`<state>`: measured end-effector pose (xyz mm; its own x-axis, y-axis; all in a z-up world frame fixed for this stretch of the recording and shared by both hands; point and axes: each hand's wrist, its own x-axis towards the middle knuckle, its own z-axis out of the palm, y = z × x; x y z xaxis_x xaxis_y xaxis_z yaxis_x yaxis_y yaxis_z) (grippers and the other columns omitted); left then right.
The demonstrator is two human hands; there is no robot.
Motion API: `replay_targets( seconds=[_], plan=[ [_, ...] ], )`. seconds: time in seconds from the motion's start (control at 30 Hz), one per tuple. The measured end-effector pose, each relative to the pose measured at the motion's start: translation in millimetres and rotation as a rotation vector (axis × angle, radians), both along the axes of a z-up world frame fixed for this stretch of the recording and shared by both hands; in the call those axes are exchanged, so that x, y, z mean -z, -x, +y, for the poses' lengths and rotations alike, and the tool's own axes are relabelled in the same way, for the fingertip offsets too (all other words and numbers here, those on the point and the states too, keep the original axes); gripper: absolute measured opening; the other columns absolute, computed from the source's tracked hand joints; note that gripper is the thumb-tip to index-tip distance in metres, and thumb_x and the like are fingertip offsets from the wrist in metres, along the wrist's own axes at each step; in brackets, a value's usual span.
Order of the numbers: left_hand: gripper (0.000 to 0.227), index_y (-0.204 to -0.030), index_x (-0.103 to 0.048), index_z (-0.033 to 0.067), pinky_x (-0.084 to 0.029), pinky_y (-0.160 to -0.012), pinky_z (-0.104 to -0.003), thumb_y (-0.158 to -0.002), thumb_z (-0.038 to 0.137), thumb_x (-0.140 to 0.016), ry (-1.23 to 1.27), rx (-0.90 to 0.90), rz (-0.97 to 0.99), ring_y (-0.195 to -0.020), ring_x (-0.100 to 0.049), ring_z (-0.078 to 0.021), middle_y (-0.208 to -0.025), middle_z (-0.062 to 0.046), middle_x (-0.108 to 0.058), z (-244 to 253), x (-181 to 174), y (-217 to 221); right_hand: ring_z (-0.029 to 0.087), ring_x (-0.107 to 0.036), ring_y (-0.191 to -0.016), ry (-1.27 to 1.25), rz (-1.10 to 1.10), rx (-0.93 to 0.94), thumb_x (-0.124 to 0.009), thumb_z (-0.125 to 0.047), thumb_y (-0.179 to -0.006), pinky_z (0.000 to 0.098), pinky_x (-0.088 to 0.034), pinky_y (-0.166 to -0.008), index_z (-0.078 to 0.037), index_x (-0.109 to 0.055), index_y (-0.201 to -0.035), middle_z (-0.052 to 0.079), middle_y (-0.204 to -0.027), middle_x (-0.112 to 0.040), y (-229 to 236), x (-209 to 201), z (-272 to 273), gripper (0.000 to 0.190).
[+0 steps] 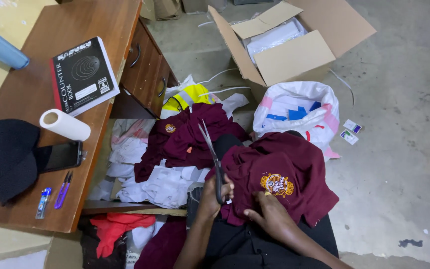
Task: Trimming excess fabric from embroidered logos on maroon shirts using scissors
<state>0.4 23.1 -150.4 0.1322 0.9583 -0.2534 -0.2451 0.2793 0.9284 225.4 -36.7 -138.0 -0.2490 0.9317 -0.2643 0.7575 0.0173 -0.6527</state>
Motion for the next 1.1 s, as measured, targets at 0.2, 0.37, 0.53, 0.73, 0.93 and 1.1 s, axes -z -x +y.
replay_targets(
  seconds=[0.2, 0.37, 0.53, 0.73, 0.93, 1.1],
  plan=[
    [0.033, -0.114, -0.061, 0.0018, -0.056, -0.074, -0.048, -0.090, 0.021, -0.075, -0.110, 0.028, 1.074, -0.079, -0.073, -0.0328, -0.092, -0.013, -0.074, 0.8, -0.2, -9.8, 0.028, -0.064, -0.075, -0.156, -0.132, -0.039, -0.082, -0.032, -0.090, 0.0426, -0.059, -0.072, -0.004, -0.061, -0.107, 0.013, -0.091, -0.063, 18.3, 13.3, 2.6, 0.039],
    [0.044, -0.110, -0.061, 0.0094, -0.054, -0.070, -0.041, -0.091, 0.045, -0.079, 0.180, 0.103, 0.980, -0.071, -0.070, -0.0257, -0.086, -0.006, -0.072, 4.2, 28.7, 1.5, 0.028, -0.060, -0.063, -0.352, -0.119, 0.049, -0.075, -0.042, -0.096, 0.0431, -0.052, -0.061, -0.009, -0.061, -0.092, 0.011, -0.078, -0.060, 25.3, 31.6, 6.3, 0.037],
    [0.013, -0.094, -0.063, 0.0037, -0.053, -0.067, -0.032, -0.088, 0.007, -0.073, -0.104, -0.184, 0.389, -0.066, -0.064, -0.0172, -0.080, -0.009, -0.073, 12.5, 1.9, 3.6, 0.032, -0.061, -0.074, -0.272, -0.069, 0.073, -0.071, -0.073, -0.090, 0.0475, -0.052, -0.072, -0.004, -0.057, -0.097, 0.013, -0.087, -0.060, 31.0, 28.8, 8.1, 0.070],
    [0.023, -0.103, -0.067, 0.0035, -0.048, -0.060, -0.031, -0.091, 0.021, -0.076, -0.077, -0.091, 0.585, -0.062, -0.061, -0.0135, -0.076, -0.003, -0.069, 19.9, -12.2, -7.7, 0.033, -0.060, -0.070, -0.473, -0.173, -0.034, -0.081, -0.048, -0.087, 0.0453, -0.053, -0.065, -0.002, -0.058, -0.102, 0.016, -0.090, -0.059, 37.4, 44.6, 9.3, 0.053],
    [0.025, -0.101, -0.067, 0.0038, -0.051, -0.066, -0.029, -0.087, 0.016, -0.082, -0.048, -0.041, 0.122, -0.068, -0.065, -0.0164, -0.080, -0.009, -0.070, -4.6, -6.5, -17.8, 0.020, -0.065, -0.086, 0.185, 0.333, 0.369, -0.058, -0.019, -0.104, 0.0378, -0.061, -0.076, -0.006, -0.054, -0.135, 0.008, -0.118, -0.054, 18.9, -33.5, 25.6, 0.034],
    [0.021, -0.113, -0.059, -0.0014, -0.062, -0.089, -0.036, -0.094, -0.002, -0.067, -0.141, 0.129, -0.244, -0.097, -0.074, -0.0271, -0.110, -0.021, -0.073, -38.2, -26.9, -46.6, 0.010, -0.055, -0.077, 0.182, 1.126, 0.590, -0.055, -0.014, -0.109, 0.0273, -0.047, -0.073, -0.002, -0.064, -0.111, 0.003, -0.091, -0.064, -33.5, -28.7, 31.5, 0.014]
  ],
)
